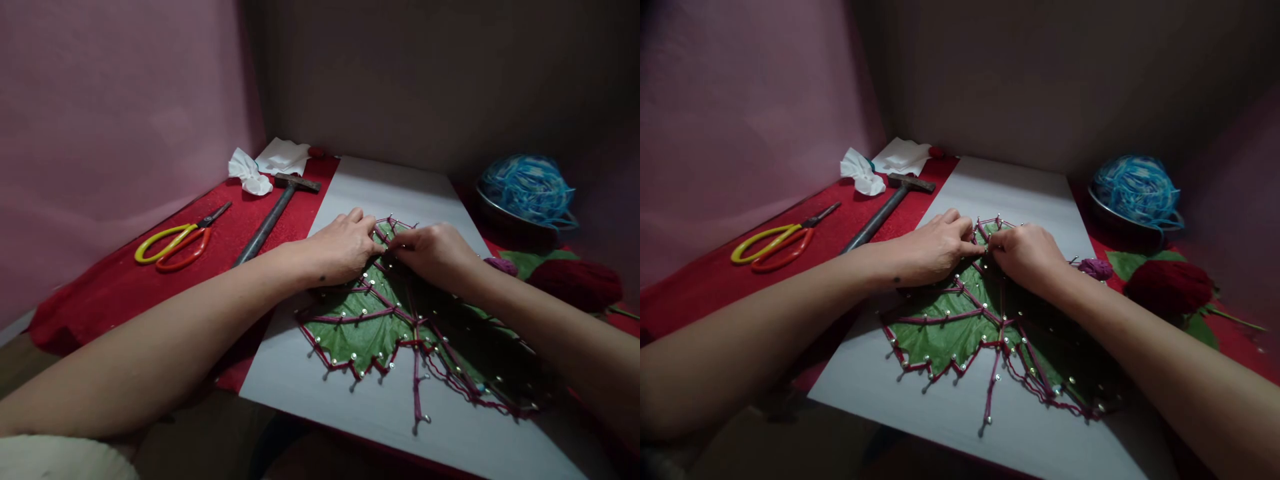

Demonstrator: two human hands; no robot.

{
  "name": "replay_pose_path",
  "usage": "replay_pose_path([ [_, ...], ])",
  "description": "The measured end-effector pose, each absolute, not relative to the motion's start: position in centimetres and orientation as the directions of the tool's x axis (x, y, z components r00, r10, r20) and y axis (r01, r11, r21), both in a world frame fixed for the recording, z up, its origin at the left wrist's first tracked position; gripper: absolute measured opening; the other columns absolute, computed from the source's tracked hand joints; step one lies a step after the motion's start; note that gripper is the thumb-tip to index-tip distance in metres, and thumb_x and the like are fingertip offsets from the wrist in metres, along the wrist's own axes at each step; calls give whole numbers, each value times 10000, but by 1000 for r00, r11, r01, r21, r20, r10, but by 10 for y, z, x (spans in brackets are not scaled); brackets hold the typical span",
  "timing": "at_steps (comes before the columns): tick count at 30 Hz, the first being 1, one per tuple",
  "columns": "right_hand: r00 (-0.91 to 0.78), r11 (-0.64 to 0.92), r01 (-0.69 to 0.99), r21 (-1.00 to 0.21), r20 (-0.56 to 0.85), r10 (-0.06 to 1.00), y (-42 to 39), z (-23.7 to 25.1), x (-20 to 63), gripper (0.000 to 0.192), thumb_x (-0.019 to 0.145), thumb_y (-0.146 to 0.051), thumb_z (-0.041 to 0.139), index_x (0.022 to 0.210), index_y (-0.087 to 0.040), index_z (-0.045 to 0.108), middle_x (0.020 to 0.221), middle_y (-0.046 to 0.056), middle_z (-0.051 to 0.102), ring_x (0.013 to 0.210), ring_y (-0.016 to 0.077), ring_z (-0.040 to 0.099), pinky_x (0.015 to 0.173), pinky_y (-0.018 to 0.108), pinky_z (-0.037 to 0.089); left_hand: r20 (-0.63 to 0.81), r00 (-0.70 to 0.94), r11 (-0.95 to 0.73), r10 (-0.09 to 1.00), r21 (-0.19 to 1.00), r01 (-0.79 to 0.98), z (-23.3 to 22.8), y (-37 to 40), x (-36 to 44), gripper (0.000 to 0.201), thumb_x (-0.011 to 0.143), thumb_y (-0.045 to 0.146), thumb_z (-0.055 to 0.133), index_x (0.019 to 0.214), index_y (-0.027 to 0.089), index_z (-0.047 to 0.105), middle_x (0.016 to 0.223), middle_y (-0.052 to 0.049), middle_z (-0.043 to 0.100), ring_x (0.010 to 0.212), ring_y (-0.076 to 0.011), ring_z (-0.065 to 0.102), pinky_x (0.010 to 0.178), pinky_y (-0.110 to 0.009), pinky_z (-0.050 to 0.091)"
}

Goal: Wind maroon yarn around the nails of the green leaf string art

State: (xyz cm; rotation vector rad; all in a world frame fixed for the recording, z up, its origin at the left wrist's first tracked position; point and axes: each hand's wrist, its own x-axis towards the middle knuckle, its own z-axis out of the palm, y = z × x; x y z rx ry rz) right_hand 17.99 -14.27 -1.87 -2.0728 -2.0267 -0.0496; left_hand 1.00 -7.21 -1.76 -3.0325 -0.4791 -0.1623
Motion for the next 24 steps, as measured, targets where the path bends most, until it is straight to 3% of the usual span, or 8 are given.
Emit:
replay_pose_path([
  [3, -86, 112, 985, -128, 196, 977, -154, -19, 183, 234, 760, -211, 540, 820, -250, 763, 688, 21, 722, 607, 150, 616, 597, 259, 406, 122, 945, -951, 304, -28, 309, -19, -72, 10, 337, 910, 201, 385, 1099, 252, 659, 921, -93, 482, 936, -251, 394, 747, -356, 360],
  [6, -224, 231, 973, -18, 187, 956, -162, -16, 185, 260, 789, -218, 512, 853, -244, 763, 691, 33, 727, 591, 154, 626, 587, 267, 412, 131, 946, -955, 296, 5, 298, -19, -71, 8, 366, 856, 125, 419, 1109, 249, 653, 933, -100, 490, 930, -247, 401, 745, -351, 370],
  [11, -292, 284, 954, 93, 90, 952, -161, -12, 184, 300, 795, -197, 481, 916, -229, 753, 710, 45, 732, 579, 169, 625, 576, 287, 398, 139, 950, -961, 278, 57, 272, -19, -67, 7, 471, 777, 32, 440, 1072, 317, 671, 941, -82, 504, 912, -230, 418, 733, -331, 364],
  [17, -259, 253, 960, 123, 38, 965, -158, -8, 177, 280, 771, -171, 484, 845, -225, 749, 713, 66, 727, 592, 181, 620, 568, 292, 365, 70, 960, -948, 270, -153, 278, -9, -78, 12, 325, 838, 113, 441, 997, 232, 698, 1026, -108, 529, 945, -256, 419, 773, -373, 334],
  [19, -243, 237, 968, 87, 70, 967, -163, -11, 178, 273, 785, -180, 479, 833, -216, 746, 712, 69, 727, 598, 182, 626, 570, 289, 373, 78, 963, -946, 258, -183, 268, -6, -82, 12, 314, 849, 126, 438, 1003, 222, 693, 1051, -118, 536, 957, -266, 422, 774, -378, 329],
  [24, -187, 230, 966, -117, 298, 936, -180, -20, 187, 254, 829, -227, 482, 865, -201, 732, 677, 28, 712, 564, 128, 610, 558, 241, 408, 79, 966, -954, 246, -158, 256, -5, -82, 9, 317, 849, 125, 440, 1030, 225, 680, 1061, -117, 530, 946, -263, 425, 748, -356, 334],
])
